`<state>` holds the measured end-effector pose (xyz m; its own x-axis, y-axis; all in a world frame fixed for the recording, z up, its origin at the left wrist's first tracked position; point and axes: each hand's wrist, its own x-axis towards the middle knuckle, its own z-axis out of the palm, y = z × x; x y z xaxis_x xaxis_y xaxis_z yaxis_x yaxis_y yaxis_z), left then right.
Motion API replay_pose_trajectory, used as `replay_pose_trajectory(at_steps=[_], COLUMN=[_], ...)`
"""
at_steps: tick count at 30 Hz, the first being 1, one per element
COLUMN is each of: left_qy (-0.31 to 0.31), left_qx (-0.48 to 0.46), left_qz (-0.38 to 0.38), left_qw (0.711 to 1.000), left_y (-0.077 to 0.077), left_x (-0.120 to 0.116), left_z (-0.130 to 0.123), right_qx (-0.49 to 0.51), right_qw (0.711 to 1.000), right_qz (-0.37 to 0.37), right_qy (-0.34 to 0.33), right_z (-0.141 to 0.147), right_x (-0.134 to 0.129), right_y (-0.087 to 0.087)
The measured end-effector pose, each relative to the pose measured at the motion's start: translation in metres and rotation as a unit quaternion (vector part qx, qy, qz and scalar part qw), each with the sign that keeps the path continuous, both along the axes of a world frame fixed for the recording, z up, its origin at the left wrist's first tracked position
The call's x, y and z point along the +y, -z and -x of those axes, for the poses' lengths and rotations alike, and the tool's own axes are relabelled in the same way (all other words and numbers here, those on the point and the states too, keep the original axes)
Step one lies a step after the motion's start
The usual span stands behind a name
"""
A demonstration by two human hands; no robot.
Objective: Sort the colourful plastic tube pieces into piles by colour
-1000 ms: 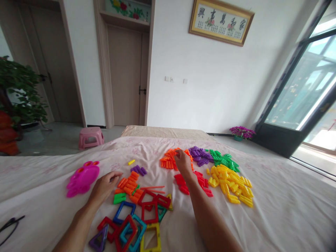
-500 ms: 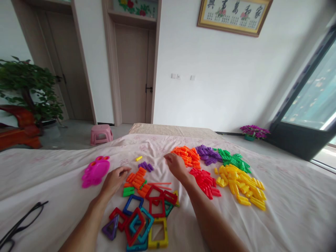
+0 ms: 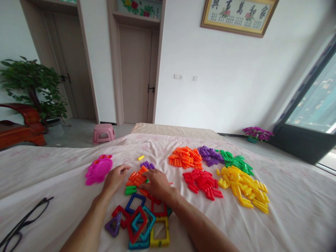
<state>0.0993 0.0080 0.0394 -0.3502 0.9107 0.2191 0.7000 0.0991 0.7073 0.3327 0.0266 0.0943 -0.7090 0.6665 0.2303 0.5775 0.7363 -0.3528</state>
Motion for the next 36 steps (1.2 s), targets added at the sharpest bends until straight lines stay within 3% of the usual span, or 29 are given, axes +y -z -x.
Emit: replay_pose_trajectory(at_steps=[8,22,28,36], left_qy=[0.003,0.006,0.012,0.01], left_qx=[0.01,0.012,0.01,0.01], left_qz=[0.005,0.018,0.016,0.01], left_qw=[1.0,1.0,1.0,1.0], left_y=[-0.001,0.009,0.011,0.016], left_x=[0.0,0.005,0.005,0.008], left_z=[0.0,0.007,0.009,0.011], right_qx=[0.14,0.188,0.223,0.33], right_qw=[0.99,0.975,0.963,0.882], right_qz=[0.017,0.115,0.057,-0.037], right_qy=[-0.011,-0.004,0.14,0.335], right_z=[0.005,-0.001,-0.037,-0.122], right_x=[0.0,0.005,0.052,0.123], right_y=[0.017,0.01,-0.007,0.0])
